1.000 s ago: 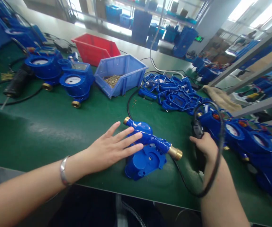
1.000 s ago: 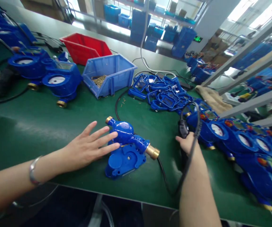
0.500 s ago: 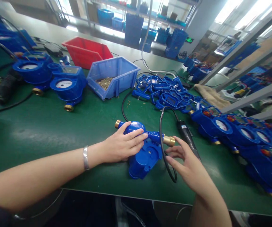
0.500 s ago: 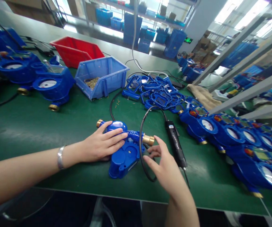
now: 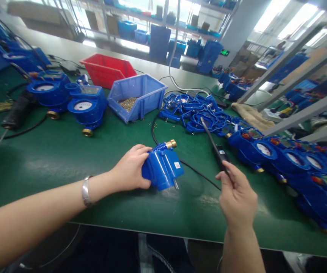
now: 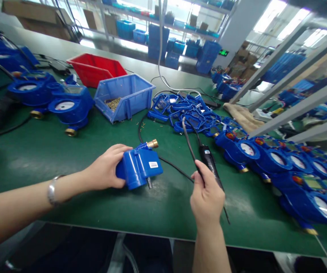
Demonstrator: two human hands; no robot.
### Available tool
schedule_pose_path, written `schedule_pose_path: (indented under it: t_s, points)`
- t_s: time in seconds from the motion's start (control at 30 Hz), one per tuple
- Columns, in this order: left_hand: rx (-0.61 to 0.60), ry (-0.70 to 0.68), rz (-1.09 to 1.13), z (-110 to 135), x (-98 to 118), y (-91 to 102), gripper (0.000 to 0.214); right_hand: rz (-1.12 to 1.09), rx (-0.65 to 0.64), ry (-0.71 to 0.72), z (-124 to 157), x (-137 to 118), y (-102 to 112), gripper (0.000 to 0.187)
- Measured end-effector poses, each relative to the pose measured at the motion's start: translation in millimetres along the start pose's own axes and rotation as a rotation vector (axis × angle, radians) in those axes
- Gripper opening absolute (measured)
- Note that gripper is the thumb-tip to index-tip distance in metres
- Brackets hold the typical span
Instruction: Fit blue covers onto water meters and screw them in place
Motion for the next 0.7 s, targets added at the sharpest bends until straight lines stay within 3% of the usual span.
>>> schedule_pose_path:
  t_s: [0.07,0.17,0.27,0.33,0.4,0.53,0.7]
  points:
    - [-0.024,0.182,0.174,0.5,-1.2,5.6,0.05,0.276,-0.159,0.142,-0.2,9.4,-11.8,0.031]
    - [-0.045,0.472,0.664,6.6,-4.5,9.8,0.047,0.424,-0.389,0.174,7.4,16.4,-32.6,0.038]
    - [0.01,0.631,1.219,17.4,-8.2,5.7,0.048,0.362,-0.396,0.18,13.5,10.8,-46.7,0.031]
    - [0.058,0.694,1.421,26.0,-9.8,-0.4,0.049,0.275,-0.388,0.2,15.0,1.0,-52.5,0.031]
    - [0.107,0.732,1.523,34.8,-9.7,-7.8,0.048,0.067,-0.44,0.175,15.9,-11.5,-58.4,0.04]
    - [0.226,0.72,1.637,49.4,-6.4,-22.4,0.042,-0.446,-0.662,0.005,16.6,-36.7,-75.3,0.079]
    - [0.277,0.682,1.668,59.4,-3.6,-33.0,0.047,-0.587,-0.834,-0.08,8.3,-63.0,-93.3,0.103]
Point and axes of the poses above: each hand's wrist, its own z-axis away from the middle knuckle, its own y-axis out of the back of the hand, x = y × z, the point moved 1 cm from there along -z, towards the middle knuckle, and after that the axes turned 10 degrees about z, right-handed, at the moved point
